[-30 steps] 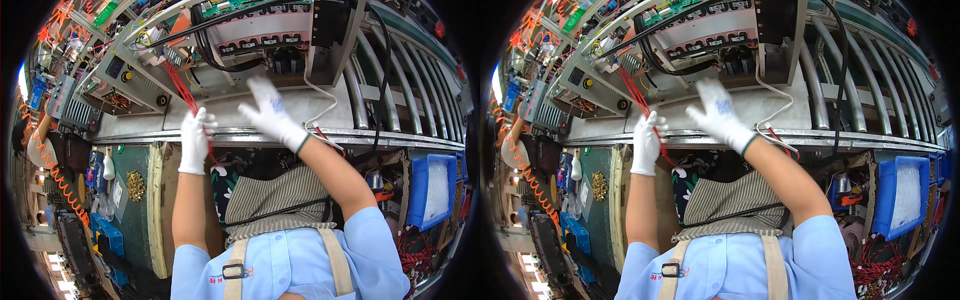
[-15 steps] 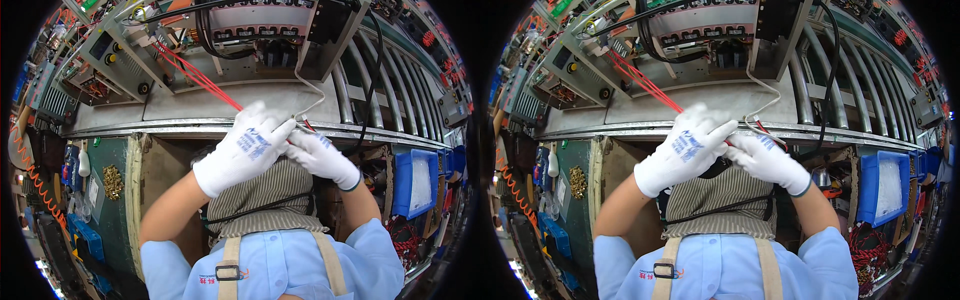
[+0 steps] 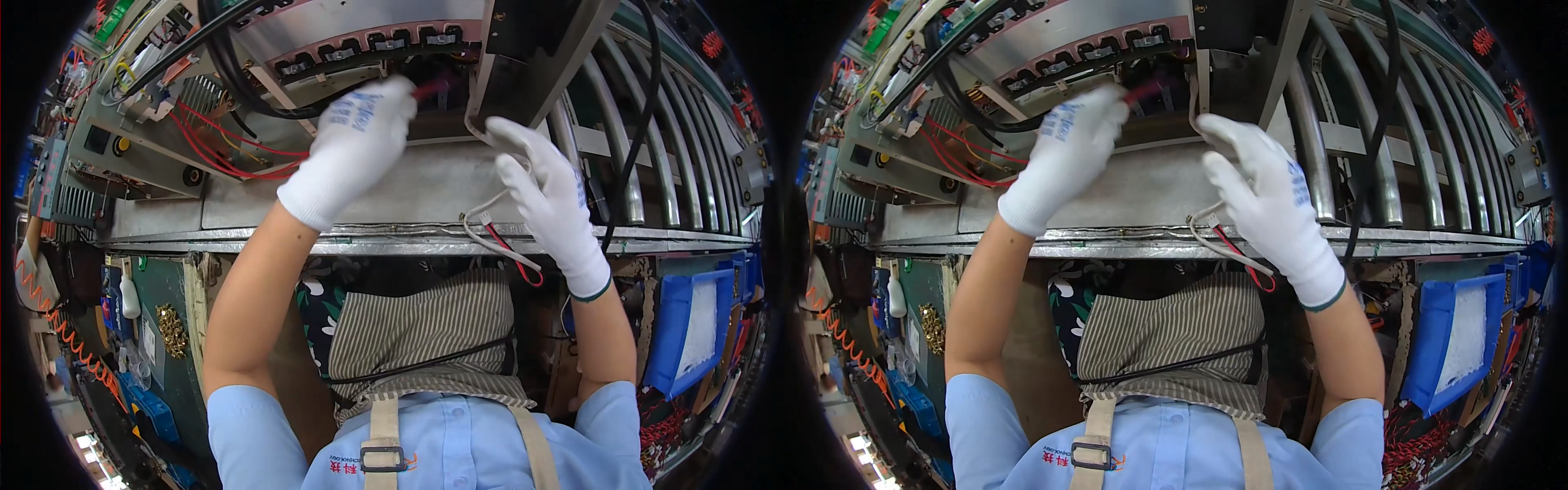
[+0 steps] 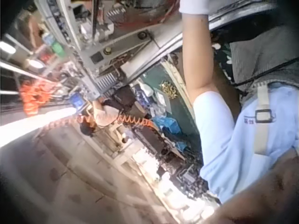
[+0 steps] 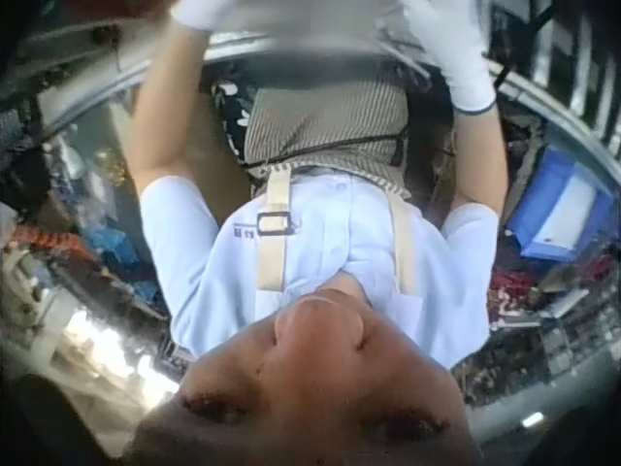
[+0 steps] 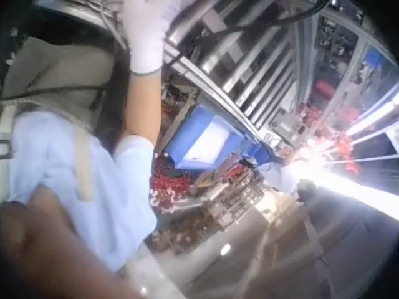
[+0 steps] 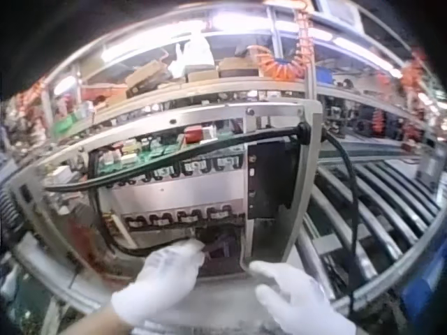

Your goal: The person assembles an electronic device by connecting various wires to a circuit board and securing them with zip ties. They use a screwdriver to tighten connections and organize the internal components within a metal chassis.

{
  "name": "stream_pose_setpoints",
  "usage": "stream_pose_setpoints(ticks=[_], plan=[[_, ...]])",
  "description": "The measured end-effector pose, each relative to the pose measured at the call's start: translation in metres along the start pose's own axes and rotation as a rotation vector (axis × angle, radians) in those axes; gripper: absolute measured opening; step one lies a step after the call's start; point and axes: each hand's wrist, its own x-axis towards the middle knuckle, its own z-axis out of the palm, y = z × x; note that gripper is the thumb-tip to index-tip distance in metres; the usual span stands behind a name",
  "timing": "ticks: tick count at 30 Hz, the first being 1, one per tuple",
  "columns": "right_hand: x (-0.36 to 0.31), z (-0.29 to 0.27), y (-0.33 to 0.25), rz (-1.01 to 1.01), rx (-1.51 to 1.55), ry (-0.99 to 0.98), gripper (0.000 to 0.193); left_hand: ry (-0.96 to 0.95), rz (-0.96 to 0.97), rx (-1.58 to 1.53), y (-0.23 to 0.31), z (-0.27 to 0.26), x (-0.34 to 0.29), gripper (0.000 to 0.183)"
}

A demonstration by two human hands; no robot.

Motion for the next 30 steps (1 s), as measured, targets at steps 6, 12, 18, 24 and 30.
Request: stream_pose_setpoints(ticks=[6,12,18,24,30], plan=[[0.068,0.038,0.008,-0.298,-0.520,-0.036,0.032,0.098,-0.035,0.414,-0.046,0.022,0.045,0.026],[0.102,0.071,0.008,-0.357,-0.880,-0.014,0.038,0.122,-0.173,0.456,-0.057,0.034,0.064,0.028],[0.113,0.084,0.030,-0.228,-0.692,0.050,0.031,0.205,0.012,0.417,-0.086,0.045,0.037,0.027],[0.122,0.097,0.036,-0.174,-0.770,0.115,0.028,0.194,0.112,0.358,-0.108,0.038,0.034,0.021],[0.119,0.093,0.030,-0.133,-0.657,0.125,0.028,0.115,-0.342,-0.593,-0.052,0.010,0.029,0.024]])
